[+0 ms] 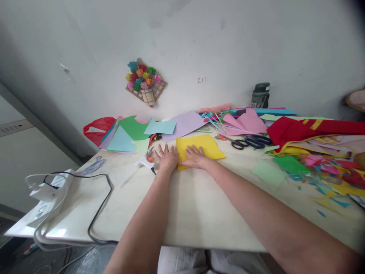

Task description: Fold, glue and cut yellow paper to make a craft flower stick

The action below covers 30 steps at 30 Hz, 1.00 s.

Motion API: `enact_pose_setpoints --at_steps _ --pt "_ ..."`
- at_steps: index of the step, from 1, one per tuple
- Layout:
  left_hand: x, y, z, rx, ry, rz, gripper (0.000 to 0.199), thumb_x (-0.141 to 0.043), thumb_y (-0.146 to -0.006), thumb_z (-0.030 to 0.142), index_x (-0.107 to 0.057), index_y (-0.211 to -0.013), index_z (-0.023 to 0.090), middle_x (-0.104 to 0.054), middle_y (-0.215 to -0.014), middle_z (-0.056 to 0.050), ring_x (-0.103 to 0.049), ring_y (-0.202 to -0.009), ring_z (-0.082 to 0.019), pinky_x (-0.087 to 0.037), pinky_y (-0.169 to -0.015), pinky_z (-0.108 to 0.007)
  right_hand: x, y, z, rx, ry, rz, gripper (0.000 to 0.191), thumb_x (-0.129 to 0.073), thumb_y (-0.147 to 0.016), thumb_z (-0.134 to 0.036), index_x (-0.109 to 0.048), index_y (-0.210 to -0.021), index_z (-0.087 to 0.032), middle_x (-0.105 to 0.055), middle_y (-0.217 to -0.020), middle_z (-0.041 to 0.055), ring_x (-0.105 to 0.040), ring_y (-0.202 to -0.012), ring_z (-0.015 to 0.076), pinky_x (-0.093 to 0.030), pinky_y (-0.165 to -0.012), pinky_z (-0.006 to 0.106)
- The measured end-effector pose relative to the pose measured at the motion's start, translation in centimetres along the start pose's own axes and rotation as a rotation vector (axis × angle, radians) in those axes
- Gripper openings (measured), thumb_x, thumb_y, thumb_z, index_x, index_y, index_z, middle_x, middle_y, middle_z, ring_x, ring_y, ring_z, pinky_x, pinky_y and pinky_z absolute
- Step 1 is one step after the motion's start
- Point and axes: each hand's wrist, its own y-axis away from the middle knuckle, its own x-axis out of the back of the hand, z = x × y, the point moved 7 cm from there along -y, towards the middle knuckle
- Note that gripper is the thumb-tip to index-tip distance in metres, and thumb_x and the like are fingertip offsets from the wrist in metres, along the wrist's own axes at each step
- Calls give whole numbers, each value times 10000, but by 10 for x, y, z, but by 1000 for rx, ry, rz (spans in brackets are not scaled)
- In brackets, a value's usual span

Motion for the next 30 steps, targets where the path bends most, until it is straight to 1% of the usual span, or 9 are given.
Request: enact_pose_setpoints --at_steps 3,7,14,19,22,26,30 --pt "-1 -3 -4 14 23 -23 545 -329 -773 475 -338 -1293 310 -183 -1426 10 88 -1293 -290 74 -1005 -529 0 -1 0 -1 -6 1 908 -286 -685 -692 -105 -1380 -138 -18 -1442 69 79 -1299 246 59 -1005 483" --pt "-2 -7 -7 33 39 -17 587 -366 -741 505 -326 -1297 321 -188 -1424 14 86 -1293 -291 66 -1016 -504 2 1 -2 -27 -1 3 931 -276 -670 -714 -104 -1381 -137 -27 -1441 73 65 -1301 246 66 -1007 473" --pt "-6 -12 -14 93 117 -58 659 -415 -692 546 -318 -1301 313 -226 -1413 17 40 -1295 -313 -32 -1033 -487 4 6 -6 -77 -22 -21 1005 -321 -627 -733 -76 -1382 -116 19 -1441 69 80 -1291 293 65 -1000 494" --pt "-6 -12 -16 115 134 -81 657 -415 -688 542 -311 -1299 327 -233 -1410 36 37 -1297 -304 -53 -1039 -466 3 7 -10 -122 -24 -21 1005 -347 -621 -717 -67 -1382 -122 15 -1441 82 80 -1288 305 70 -996 497" --pt "-7 -11 -16 114 137 -88 656 -408 -689 544 -301 -1301 333 -226 -1411 43 38 -1299 -298 -51 -1042 -459 4 9 -12 -133 -15 -11 1000 -369 -615 -700 -80 -1382 -127 9 -1442 86 74 -1291 297 65 -1000 491" --pt "-6 -10 -16 100 142 -96 669 -403 -685 539 -295 -1307 318 -208 -1417 40 55 -1299 -294 -36 -1043 -456 3 10 -12 -131 -23 -45 1002 -392 -603 -688 -83 -1382 -139 25 -1442 68 84 -1294 275 47 -1007 481" --pt "-6 -8 -14 74 135 -146 688 -405 -679 527 -275 -1318 306 -162 -1430 37 95 -1290 -306 -13 -1039 -466 3 10 -11 -127 -29 -66 999 -384 -609 -686 -70 -1382 -137 45 -1441 60 103 -1293 266 54 -1004 487"
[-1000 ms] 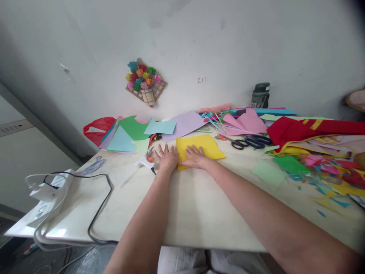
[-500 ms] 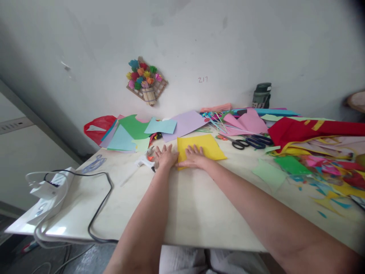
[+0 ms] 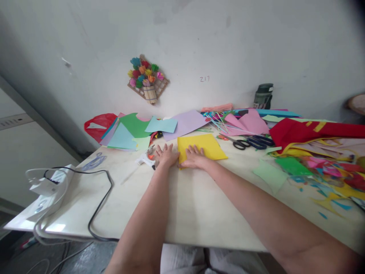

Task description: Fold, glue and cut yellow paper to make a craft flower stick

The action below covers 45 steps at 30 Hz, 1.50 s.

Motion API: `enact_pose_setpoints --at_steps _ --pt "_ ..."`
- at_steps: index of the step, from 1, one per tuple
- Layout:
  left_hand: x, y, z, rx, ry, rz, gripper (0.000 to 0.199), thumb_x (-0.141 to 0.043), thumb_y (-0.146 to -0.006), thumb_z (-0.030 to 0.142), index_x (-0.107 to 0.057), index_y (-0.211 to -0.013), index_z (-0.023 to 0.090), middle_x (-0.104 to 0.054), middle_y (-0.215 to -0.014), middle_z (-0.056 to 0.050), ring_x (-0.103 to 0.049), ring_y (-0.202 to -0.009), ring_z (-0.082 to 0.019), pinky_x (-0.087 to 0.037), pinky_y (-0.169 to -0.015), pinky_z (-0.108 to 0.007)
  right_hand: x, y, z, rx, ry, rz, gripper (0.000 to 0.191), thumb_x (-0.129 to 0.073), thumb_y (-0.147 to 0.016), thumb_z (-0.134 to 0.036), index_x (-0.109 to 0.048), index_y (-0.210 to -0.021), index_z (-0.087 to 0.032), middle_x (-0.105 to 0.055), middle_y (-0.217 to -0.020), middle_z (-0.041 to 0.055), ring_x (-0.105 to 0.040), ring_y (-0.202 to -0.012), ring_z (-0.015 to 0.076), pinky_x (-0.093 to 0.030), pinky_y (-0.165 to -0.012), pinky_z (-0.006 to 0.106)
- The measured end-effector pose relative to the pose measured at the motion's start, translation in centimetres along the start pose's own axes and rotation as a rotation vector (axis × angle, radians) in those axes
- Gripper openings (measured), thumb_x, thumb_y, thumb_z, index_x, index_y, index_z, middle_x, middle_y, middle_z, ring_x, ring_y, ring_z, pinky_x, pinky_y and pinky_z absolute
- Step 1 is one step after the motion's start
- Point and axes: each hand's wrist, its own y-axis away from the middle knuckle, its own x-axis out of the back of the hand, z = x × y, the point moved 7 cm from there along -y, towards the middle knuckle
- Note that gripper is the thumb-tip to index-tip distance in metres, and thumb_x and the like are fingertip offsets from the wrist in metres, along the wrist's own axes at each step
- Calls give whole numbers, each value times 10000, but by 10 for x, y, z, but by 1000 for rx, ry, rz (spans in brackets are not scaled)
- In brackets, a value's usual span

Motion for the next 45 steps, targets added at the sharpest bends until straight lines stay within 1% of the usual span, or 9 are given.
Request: enact_pose_setpoints --at_steps 3,10,13,16,22,30,38,42,45 --pt "1 2 2 -33 -47 1 684 -374 -692 540 -261 -1324 302 -147 -1435 26 109 -1285 -313 23 -1029 -489 0 0 0 6 1 -7 983 -381 -620 -678 -58 -1383 -150 56 -1441 55 115 -1291 260 60 -1004 484" --pt "3 4 7 -81 -155 68 655 -319 -723 544 -264 -1324 291 -133 -1437 -11 145 -1277 -315 103 -986 -545 1 2 0 16 9 -18 984 -404 -618 -653 -49 -1383 -146 55 -1442 61 116 -1291 260 63 -1007 482" --pt "4 4 5 -70 -142 47 660 -314 -725 553 -250 -1330 297 -127 -1439 -12 147 -1275 -316 110 -979 -553 0 1 0 23 7 -18 996 -403 -612 -658 -45 -1383 -139 49 -1442 68 114 -1292 259 61 -1007 481" --pt "4 7 2 -63 -109 -24 711 -336 -709 567 -192 -1349 292 -94 -1443 -7 159 -1271 -312 81 -981 -562 -1 0 0 21 6 -26 1005 -408 -604 -662 -44 -1383 -140 59 -1441 66 122 -1290 258 67 -1006 480" --pt "2 13 3 -166 -97 -146 775 -344 -690 609 -125 -1362 294 -37 -1446 -9 174 -1263 -316 44 -972 -581 0 1 0 7 0 -29 1009 -413 -604 -668 -45 -1383 -143 78 -1439 58 138 -1287 256 79 -1003 475" --pt "3 17 3 -181 -126 -211 773 -241 -718 643 -38 -1370 281 17 -1442 4 173 -1261 -305 13 -975 -579 1 2 1 12 -19 -36 1042 -431 -584 -678 -22 -1383 -148 80 -1439 62 150 -1283 260 84 -1003 470" --pt "7 26 7 -231 -142 -248 821 -313 -704 635 -20 -1372 261 33 -1438 0 190 -1258 -291 12 -984 -565 4 6 0 14 -21 -38 1025 -437 -597 -659 -16 -1382 -152 75 -1439 60 133 -1289 251 80 -1003 468" --pt "6 23 4 -255 -128 -237 796 -275 -724 637 -8 -1372 259 4 -1439 -9 157 -1264 -297 -40 -986 -565 3 5 0 25 -23 -36 1026 -441 -596 -665 -21 -1383 -159 59 -1441 65 137 -1286 260 74 -1003 474" --pt "8 24 4 -293 -133 -251 813 -313 -718 621 9 -1370 256 1 -1438 -13 150 -1266 -285 -74 -996 -540 2 4 0 30 -24 -30 1028 -447 -590 -673 -15 -1383 -182 59 -1442 60 137 -1285 266 73 -1000 481"
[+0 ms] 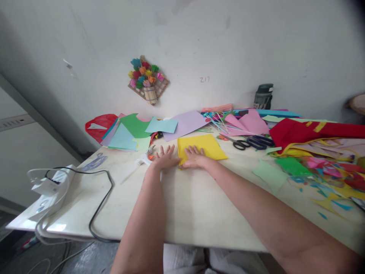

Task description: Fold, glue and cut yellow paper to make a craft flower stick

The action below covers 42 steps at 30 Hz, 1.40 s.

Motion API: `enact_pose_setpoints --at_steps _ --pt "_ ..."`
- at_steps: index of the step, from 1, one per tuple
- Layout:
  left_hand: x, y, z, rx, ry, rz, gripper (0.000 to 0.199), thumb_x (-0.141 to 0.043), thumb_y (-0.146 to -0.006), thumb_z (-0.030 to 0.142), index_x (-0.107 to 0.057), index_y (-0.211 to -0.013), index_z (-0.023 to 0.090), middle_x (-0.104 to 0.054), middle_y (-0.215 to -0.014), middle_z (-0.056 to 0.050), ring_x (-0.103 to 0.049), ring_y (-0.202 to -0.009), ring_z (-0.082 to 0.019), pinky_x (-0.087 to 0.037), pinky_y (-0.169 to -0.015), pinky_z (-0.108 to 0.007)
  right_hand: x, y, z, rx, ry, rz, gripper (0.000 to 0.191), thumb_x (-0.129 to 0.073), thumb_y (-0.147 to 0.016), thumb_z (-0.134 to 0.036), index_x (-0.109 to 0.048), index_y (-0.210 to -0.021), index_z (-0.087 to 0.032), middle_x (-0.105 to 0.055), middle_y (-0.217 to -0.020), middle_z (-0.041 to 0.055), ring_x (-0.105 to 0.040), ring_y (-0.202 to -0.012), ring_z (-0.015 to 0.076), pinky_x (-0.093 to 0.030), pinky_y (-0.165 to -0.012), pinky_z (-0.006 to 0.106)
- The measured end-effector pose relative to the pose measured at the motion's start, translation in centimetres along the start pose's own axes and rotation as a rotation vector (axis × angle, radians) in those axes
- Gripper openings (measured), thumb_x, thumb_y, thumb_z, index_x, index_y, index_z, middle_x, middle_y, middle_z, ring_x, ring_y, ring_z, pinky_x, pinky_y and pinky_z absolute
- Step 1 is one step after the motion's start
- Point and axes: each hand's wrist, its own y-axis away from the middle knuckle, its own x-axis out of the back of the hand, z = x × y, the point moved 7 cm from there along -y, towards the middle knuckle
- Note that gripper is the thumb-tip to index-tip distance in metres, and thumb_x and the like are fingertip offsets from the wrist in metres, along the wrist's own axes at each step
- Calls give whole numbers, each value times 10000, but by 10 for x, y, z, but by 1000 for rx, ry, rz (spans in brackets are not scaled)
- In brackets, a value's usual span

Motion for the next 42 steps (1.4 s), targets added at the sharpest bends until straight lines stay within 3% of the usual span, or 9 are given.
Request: enact_pose_setpoints --at_steps 5,11,15,30,42 --pt "0 3 1 1 9 -31 834 -369 -698 598 11 -1368 279 21 -1435 8 168 -1265 -278 -50 -1001 -530 5 2 0 16 -18 -21 993 -464 -602 -660 -43 -1382 -212 28 -1444 71 95 -1293 275 45 -1001 489" --pt "-3 0 0 -2 1 -33 864 -342 -683 638 41 -1366 272 39 -1435 10 187 -1257 -284 -27 -1004 -524 13 0 -1 114 -44 23 626 -369 -757 -532 -209 -1337 -360 -35 -1448 -16 53 -1297 282 -13 -997 511" --pt "-3 0 -1 -2 12 -30 859 -345 -683 640 37 -1365 285 24 -1436 20 176 -1261 -286 -46 -1004 -525 11 -2 -4 168 -9 62 498 -312 -815 -439 -274 -1309 -389 -42 -1444 -64 38 -1301 273 -47 -1007 500" --pt "-1 4 4 -27 11 -42 766 -334 -708 613 -84 -1364 308 -27 -1433 33 121 -1278 -277 -78 -1014 -493 12 -2 -13 236 110 173 475 -318 -813 -373 -361 -1284 -330 -61 -1442 -64 -65 -1294 294 -134 -988 493" --pt "3 9 6 -48 -2 -55 711 -342 -728 588 -138 -1354 321 -59 -1426 31 46 -1290 -260 -138 -1016 -470 12 -1 -16 205 101 180 486 -297 -810 -370 -357 -1289 -317 -51 -1443 -64 -57 -1298 282 -123 -992 489"
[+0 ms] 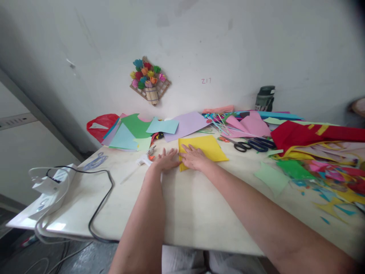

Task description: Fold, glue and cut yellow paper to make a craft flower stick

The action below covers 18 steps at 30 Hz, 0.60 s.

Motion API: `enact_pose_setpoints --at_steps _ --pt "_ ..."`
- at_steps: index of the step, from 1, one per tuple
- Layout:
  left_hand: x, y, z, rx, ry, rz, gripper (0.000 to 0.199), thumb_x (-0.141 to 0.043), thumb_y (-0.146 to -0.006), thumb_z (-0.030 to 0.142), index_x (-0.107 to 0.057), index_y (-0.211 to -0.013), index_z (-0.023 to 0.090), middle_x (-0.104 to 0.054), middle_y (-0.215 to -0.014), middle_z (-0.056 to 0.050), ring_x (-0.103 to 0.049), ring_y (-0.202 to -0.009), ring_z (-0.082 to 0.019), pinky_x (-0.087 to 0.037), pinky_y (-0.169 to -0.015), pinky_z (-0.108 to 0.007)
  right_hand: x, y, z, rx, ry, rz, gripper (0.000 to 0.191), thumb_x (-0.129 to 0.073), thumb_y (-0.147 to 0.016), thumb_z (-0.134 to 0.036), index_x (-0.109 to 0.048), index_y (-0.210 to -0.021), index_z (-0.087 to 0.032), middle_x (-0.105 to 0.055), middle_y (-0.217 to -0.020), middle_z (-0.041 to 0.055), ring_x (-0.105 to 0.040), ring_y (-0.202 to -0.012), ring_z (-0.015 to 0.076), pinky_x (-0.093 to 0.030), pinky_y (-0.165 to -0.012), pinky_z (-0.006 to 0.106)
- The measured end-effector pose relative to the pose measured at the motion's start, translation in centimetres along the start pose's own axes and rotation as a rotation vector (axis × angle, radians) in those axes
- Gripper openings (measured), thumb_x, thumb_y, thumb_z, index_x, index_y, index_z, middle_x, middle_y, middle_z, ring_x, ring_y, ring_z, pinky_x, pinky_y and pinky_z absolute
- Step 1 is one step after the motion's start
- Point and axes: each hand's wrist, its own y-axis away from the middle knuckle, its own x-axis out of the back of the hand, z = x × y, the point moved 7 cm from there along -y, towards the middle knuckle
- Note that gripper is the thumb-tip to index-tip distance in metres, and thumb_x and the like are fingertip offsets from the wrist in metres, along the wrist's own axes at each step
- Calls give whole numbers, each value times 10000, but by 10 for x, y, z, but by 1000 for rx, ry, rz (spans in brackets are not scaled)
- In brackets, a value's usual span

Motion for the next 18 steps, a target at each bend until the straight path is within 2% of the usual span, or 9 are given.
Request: enact_pose_setpoints --at_steps 7,12,15,18 --pt "-3 -5 -2 -2 11 -13 742 -341 -717 607 -106 -1359 318 -29 -1430 33 78 -1285 -277 -116 -1010 -500 0 -3 5 42 -7 50 504 -281 -811 -353 -314 -1312 -305 -95 -1437 -72 -60 -1300 243 -154 -987 455" --pt "-4 -4 -2 -2 28 -33 771 -343 -708 612 -89 -1364 297 -13 -1435 34 97 -1283 -287 -80 -1015 -502 3 4 -7 228 94 144 450 -281 -814 -286 -444 -1233 -265 -323 -1365 -42 -114 -1286 196 -121 -1002 403" --pt "-3 -5 -3 -4 44 -37 774 -337 -700 622 -96 -1362 303 -11 -1435 47 91 -1285 -294 -71 -1012 -515 4 8 -10 254 113 167 424 -298 -817 -270 -474 -1203 -249 -408 -1308 -9 -173 -1263 195 -120 -1001 393" --pt "0 -9 -6 15 46 -37 673 -308 -742 556 -149 -1351 319 -46 -1434 55 56 -1294 -285 -105 -1006 -518 5 11 -13 274 114 206 397 -313 -821 -250 -501 -1169 -216 -441 -1271 27 -210 -1237 202 -147 -990 381"
